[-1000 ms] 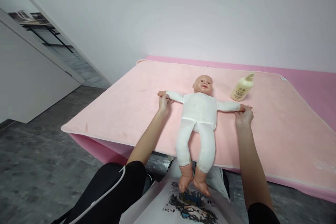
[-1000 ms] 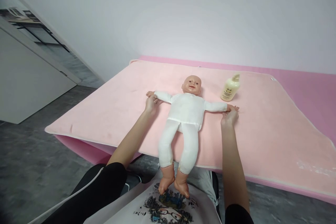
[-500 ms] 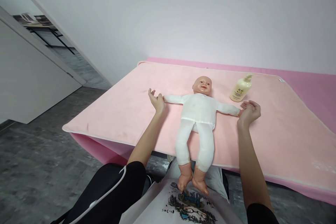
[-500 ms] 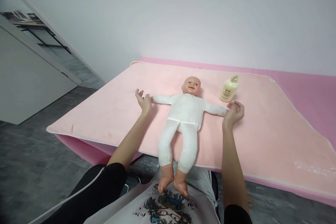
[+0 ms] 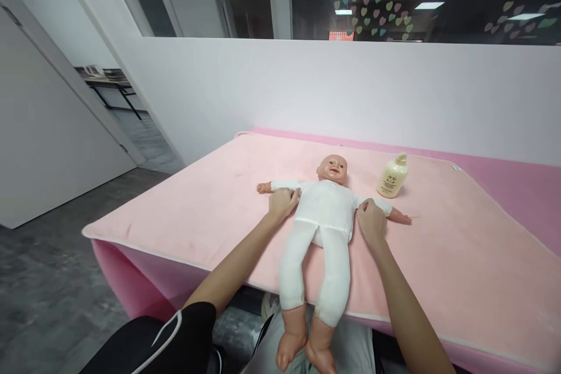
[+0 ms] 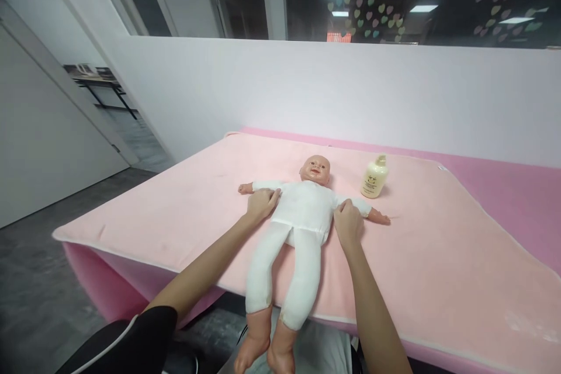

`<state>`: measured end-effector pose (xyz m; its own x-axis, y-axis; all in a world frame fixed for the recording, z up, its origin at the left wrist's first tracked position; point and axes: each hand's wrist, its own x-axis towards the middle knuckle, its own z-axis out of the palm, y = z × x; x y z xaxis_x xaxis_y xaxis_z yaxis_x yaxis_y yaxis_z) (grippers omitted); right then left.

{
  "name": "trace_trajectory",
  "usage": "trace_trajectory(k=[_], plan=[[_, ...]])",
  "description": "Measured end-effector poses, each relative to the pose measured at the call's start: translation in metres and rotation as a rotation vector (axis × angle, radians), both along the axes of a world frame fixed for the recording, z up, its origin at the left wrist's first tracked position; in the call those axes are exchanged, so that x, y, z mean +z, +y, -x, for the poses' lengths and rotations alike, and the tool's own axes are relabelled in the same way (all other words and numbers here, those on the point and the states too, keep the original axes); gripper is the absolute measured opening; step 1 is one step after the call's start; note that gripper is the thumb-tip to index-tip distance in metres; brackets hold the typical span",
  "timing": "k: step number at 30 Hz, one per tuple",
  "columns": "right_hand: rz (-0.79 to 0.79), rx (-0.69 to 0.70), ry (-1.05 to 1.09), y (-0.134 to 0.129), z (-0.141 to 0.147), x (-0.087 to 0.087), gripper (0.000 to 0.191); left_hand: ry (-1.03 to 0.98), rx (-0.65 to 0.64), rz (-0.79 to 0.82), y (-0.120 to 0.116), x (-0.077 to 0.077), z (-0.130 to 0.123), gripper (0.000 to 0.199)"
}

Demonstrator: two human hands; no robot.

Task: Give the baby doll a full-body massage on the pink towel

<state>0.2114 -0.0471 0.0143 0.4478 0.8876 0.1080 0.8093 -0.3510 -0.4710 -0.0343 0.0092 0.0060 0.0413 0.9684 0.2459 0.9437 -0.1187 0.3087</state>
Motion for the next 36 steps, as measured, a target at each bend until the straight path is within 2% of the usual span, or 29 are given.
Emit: trace_trajectory(k=[4, 8, 10, 12, 14, 16, 20, 26, 29, 32, 34, 36], plan=[[-0.018, -0.08, 0.113, -0.001, -0.006, 0.008, 0.039, -0.079, 0.093, 0.056, 0.004, -0.004, -0.002, 0.06], [-0.014, -0.134, 0.091, -0.001, -0.015, 0.014, 0.051, -0.302, 0.202, 0.099, 0.01, -0.011, -0.004, 0.053], [-0.01, -0.15, 0.074, 0.0, -0.019, 0.014, 0.056, -0.486, 0.127, 0.034, 0.012, -0.014, -0.008, 0.045], [-0.026, -0.15, 0.061, 0.001, -0.021, 0.011, 0.06, -0.71, -0.022, -0.062, 0.014, -0.017, -0.014, 0.04], [-0.076, -0.127, 0.052, 0.002, -0.021, 0.005, 0.062, -0.897, -0.161, -0.151, 0.017, -0.018, -0.021, 0.044], [-0.155, -0.101, 0.077, 0.005, -0.021, -0.002, 0.061, -1.004, -0.235, -0.189, 0.021, -0.018, -0.028, 0.049], [-0.358, -0.134, 0.323, 0.013, -0.021, -0.016, 0.065, -1.079, -0.32, -0.206, 0.026, -0.017, -0.033, 0.057], [-0.662, -0.241, 0.778, 0.032, -0.012, -0.039, 0.084, -1.167, -0.301, -0.201, 0.022, -0.016, -0.031, 0.058], [-0.702, -0.283, 0.917, 0.039, -0.008, -0.049, 0.065, -1.164, -0.267, -0.179, 0.017, -0.015, -0.032, 0.055], [-0.736, -0.318, 1.131, 0.04, -0.006, -0.051, 0.047, -1.143, -0.187, -0.14, 0.015, -0.016, -0.033, 0.053], [-0.775, -0.271, 1.244, 0.037, -0.004, -0.047, 0.048, -1.129, -0.129, -0.127, 0.015, -0.017, -0.033, 0.053], [-0.805, -0.204, 1.23, 0.033, -0.001, -0.04, 0.053, -1.122, -0.09, -0.119, 0.015, -0.018, -0.032, 0.052]])
